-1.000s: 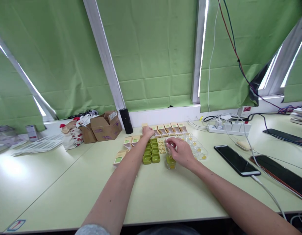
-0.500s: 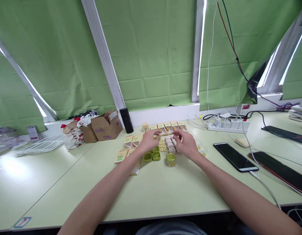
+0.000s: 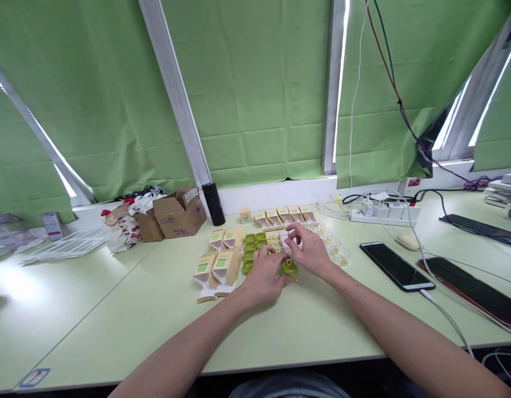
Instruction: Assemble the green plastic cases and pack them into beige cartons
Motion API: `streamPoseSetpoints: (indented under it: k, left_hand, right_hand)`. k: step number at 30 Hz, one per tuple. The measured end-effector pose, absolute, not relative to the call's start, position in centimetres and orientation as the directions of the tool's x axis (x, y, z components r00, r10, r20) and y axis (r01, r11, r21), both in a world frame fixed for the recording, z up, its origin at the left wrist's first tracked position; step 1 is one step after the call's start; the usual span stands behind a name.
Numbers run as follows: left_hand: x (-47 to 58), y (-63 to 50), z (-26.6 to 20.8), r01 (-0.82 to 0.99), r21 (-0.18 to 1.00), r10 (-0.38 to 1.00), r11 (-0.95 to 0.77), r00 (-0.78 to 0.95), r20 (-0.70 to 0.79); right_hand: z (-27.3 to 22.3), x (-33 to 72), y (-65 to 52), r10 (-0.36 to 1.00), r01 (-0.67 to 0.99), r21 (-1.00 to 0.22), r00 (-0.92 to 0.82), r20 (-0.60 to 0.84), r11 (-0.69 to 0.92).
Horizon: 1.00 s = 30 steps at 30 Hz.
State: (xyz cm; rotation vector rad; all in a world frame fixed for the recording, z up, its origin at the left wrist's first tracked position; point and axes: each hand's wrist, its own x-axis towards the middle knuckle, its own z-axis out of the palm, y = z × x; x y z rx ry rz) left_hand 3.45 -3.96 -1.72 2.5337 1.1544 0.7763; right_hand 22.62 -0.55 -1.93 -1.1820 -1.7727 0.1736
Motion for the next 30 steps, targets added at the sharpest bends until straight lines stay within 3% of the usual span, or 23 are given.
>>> streamPoseSetpoints:
  k: [7,13,21,30]
  left_hand:
    - [2.7,-3.7,-2.4,0.623,0.532,0.819,-0.573,0.406,0.406]
    - [1.4,-1.9,-2.4,0.518,0.694,0.856,-0.5,0.177,0.485]
    - [0.9,-1.1,-2.4,0.518,0.721,0.851,-0.46,0.027,0.524]
    - [0.5,-0.9,-2.4,0.467,0.727,0.836,-0.504,0.051,0.547]
  right_hand:
    - [-1.9,21.9,-1.2,0.79,0.537,-0.644,-0.07,0.609,0.545]
    - [-2.3,21.3,-1.2,0.831,0.253,-0.797,-0.062,0.552,0.548]
    - [-3.7,20.3,-0.7,0.903,-0.274,-0.923,-0.259,0.343,0.271]
    - [-4.1,19.9,-0.5,0.923,-0.548,-0.836,-0.304,0.235,0.032]
